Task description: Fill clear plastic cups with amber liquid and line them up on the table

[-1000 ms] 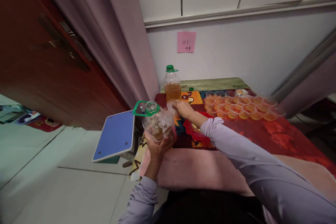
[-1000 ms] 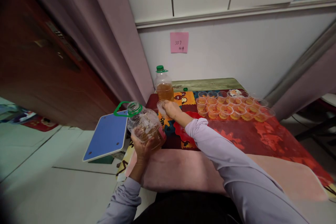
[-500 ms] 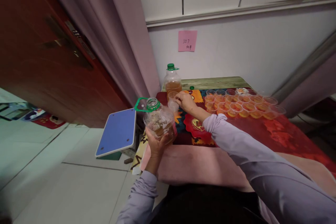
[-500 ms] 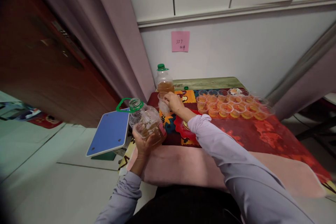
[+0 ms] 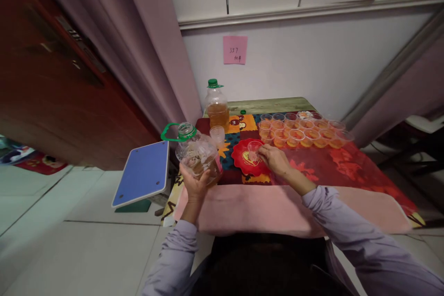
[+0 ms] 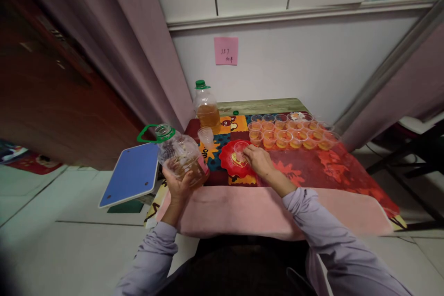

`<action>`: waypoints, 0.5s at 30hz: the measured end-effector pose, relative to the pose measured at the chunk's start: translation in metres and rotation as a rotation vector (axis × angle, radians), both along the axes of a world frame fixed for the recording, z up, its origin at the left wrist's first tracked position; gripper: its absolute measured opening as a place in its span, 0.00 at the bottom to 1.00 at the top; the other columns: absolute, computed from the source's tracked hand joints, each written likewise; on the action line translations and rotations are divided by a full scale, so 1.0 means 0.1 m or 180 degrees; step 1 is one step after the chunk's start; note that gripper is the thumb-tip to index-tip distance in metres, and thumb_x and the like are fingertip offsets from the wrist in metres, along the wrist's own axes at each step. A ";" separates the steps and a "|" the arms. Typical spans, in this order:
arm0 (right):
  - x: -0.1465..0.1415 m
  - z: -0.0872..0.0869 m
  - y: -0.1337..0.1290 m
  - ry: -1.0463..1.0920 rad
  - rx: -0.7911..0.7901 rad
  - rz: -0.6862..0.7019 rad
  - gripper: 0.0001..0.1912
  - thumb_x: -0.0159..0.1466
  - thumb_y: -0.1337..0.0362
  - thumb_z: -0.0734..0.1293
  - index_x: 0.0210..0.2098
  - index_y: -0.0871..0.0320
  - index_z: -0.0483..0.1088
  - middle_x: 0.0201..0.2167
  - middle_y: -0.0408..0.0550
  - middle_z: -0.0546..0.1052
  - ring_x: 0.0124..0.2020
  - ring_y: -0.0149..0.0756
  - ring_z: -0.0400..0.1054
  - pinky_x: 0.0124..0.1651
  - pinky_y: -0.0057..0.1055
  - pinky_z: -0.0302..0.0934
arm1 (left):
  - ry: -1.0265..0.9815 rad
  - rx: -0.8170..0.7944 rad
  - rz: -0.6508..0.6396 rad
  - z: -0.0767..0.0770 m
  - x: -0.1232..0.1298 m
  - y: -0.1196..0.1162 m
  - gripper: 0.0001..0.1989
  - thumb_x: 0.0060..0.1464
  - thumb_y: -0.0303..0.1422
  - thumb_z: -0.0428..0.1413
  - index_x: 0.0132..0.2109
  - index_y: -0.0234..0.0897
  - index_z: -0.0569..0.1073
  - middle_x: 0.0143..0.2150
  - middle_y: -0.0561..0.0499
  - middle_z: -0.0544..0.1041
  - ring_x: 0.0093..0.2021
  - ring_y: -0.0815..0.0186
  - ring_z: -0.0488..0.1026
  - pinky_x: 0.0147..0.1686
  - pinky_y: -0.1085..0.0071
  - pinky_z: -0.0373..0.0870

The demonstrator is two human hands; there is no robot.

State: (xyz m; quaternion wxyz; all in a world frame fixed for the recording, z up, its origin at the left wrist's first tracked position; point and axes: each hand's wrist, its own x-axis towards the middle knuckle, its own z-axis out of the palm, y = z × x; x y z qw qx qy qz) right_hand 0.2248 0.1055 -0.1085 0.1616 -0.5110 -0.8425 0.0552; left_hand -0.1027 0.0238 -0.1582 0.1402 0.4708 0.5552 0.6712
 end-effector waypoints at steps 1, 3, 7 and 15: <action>0.00 -0.05 0.00 -0.0005 -0.0023 -0.0021 0.15 0.77 0.64 0.63 0.49 0.56 0.83 0.50 0.56 0.84 0.45 0.42 0.78 0.42 0.32 0.66 | 0.0029 0.0008 -0.0026 0.00 0.00 0.01 0.49 0.45 0.59 0.71 0.65 0.38 0.63 0.59 0.39 0.74 0.58 0.50 0.77 0.59 0.52 0.74; 0.00 -0.09 0.00 0.0001 -0.0041 -0.0024 0.16 0.77 0.65 0.62 0.50 0.56 0.83 0.51 0.55 0.84 0.45 0.42 0.79 0.42 0.32 0.68 | 0.0071 0.0015 -0.0052 -0.01 -0.01 0.02 0.50 0.46 0.58 0.71 0.66 0.38 0.62 0.59 0.39 0.73 0.58 0.50 0.77 0.60 0.52 0.74; 0.04 -0.07 -0.02 0.0147 0.0132 -0.0015 0.16 0.75 0.65 0.65 0.58 0.54 0.80 0.57 0.56 0.82 0.50 0.44 0.80 0.47 0.35 0.72 | 0.0109 0.0000 -0.0040 -0.04 -0.02 0.04 0.50 0.46 0.59 0.70 0.67 0.39 0.61 0.60 0.39 0.74 0.58 0.50 0.78 0.59 0.51 0.75; -0.33 -0.08 -0.43 0.2392 0.0605 -0.0129 0.16 0.74 0.53 0.69 0.55 0.54 0.79 0.44 0.54 0.84 0.40 0.41 0.80 0.46 0.37 0.77 | 0.0223 -0.0217 0.0091 0.05 -0.03 -0.01 0.47 0.46 0.51 0.72 0.66 0.39 0.63 0.60 0.39 0.76 0.58 0.51 0.79 0.61 0.51 0.75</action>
